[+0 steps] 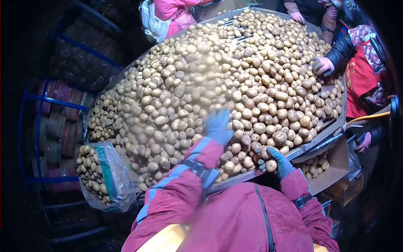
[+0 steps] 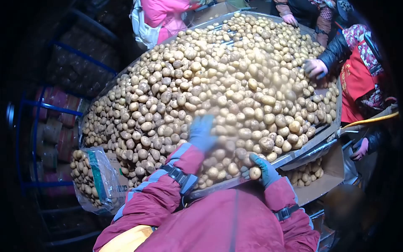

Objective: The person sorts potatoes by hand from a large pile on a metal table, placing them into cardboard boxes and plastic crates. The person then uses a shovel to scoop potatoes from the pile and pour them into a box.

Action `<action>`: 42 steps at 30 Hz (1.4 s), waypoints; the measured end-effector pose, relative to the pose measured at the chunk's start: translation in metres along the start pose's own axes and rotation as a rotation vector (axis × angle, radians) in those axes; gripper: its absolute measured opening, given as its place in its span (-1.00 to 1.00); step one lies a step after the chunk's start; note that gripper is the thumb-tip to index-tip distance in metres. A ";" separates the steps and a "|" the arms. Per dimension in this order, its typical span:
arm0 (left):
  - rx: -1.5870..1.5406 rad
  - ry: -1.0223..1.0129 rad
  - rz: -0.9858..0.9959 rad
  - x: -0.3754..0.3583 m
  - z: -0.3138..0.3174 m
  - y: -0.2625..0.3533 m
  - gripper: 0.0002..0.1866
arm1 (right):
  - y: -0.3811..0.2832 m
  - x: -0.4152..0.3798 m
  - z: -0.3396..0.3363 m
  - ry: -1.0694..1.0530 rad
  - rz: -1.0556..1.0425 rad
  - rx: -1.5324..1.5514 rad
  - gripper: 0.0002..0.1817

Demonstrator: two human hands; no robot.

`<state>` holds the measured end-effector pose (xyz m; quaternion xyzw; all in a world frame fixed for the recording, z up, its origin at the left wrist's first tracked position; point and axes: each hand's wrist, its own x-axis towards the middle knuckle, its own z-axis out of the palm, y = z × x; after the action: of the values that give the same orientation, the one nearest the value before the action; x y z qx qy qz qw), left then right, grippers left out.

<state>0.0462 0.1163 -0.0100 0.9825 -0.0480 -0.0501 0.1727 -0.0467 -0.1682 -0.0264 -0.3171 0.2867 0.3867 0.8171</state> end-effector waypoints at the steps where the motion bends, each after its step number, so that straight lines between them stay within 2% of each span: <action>1: 0.032 0.019 0.015 0.002 0.003 0.001 -0.06 | 0.000 0.000 0.001 -0.001 -0.005 -0.017 -0.51; 3: 0.093 0.051 0.052 0.004 0.012 0.003 -0.06 | 0.000 0.000 -0.001 0.005 -0.017 -0.045 -0.51; 4: 0.096 0.027 0.140 0.003 0.007 0.001 -0.12 | -0.002 0.001 -0.003 -0.045 0.010 -0.024 -0.50; 7: -0.190 0.146 0.244 0.013 0.001 -0.024 -0.27 | 0.001 0.000 0.000 -0.029 -0.025 -0.016 -0.50; 8: -0.252 0.127 0.187 0.021 -0.012 -0.034 -0.39 | -0.001 0.000 -0.002 -0.048 -0.025 -0.040 -0.50; 10: -0.337 0.234 0.019 0.034 -0.027 -0.062 -0.44 | -0.001 -0.002 -0.001 -0.041 -0.025 -0.040 -0.49; 12: -0.221 0.265 -0.117 0.057 -0.058 -0.084 -0.40 | -0.002 -0.004 0.003 -0.053 -0.031 -0.008 -0.47; 15: 0.249 0.472 -0.037 0.086 -0.025 -0.135 -0.35 | 0.000 0.000 -0.005 0.013 0.000 -0.049 -0.44; 16: 0.257 0.380 -0.034 0.089 -0.020 -0.120 -0.31 | -0.003 -0.005 0.004 0.000 -0.015 -0.046 -0.44; 19: -0.044 0.301 0.025 0.077 -0.004 -0.079 -0.34 | -0.004 -0.007 0.014 0.064 -0.028 -0.004 -0.51; 22: -0.234 0.257 0.172 0.059 -0.013 -0.079 -0.44 | -0.005 -0.006 0.006 0.048 -0.027 -0.050 -0.50; 24: -0.371 0.352 -0.011 0.064 -0.051 -0.084 -0.55 | -0.003 -0.003 0.004 0.013 -0.025 -0.050 -0.53; 26: -0.211 0.389 -0.046 0.081 -0.082 -0.126 -0.59 | -0.003 0.002 -0.009 -0.011 0.002 -0.065 -0.56; 27: 0.120 0.516 -0.042 0.087 -0.073 -0.154 -0.62 | -0.002 0.003 -0.010 0.019 -0.006 -0.061 -0.57; 28: 0.091 0.406 -0.087 0.093 -0.069 -0.177 -0.49 | 0.000 0.004 -0.010 0.053 -0.014 -0.055 -0.58; 31: 0.134 0.201 -0.234 0.109 -0.080 -0.168 -0.18 | -0.001 0.002 -0.005 0.083 -0.017 -0.066 -0.58; 32: 0.026 0.082 -0.414 0.116 -0.087 -0.161 -0.10 | 0.000 0.004 -0.007 0.079 -0.019 -0.071 -0.57; 36: 0.044 0.229 -0.347 0.111 -0.069 -0.160 -0.24 | -0.004 -0.003 -0.003 0.055 0.028 -0.051 -0.51; 39: -0.474 0.201 -0.126 0.101 -0.053 -0.164 -0.31 | -0.006 -0.005 -0.002 -0.027 0.052 -0.026 -0.52; 40: -0.743 0.154 -0.240 0.093 -0.068 -0.135 -0.40 | -0.004 -0.002 0.002 0.032 0.030 -0.068 -0.49; 42: -1.318 0.016 -0.348 0.078 -0.076 -0.108 -0.40 | -0.004 -0.001 0.008 0.011 0.017 -0.067 -0.49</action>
<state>0.1406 0.2342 0.0178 0.6658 0.1525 -0.0887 0.7249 -0.0420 -0.1647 -0.0197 -0.3439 0.2808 0.4014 0.8011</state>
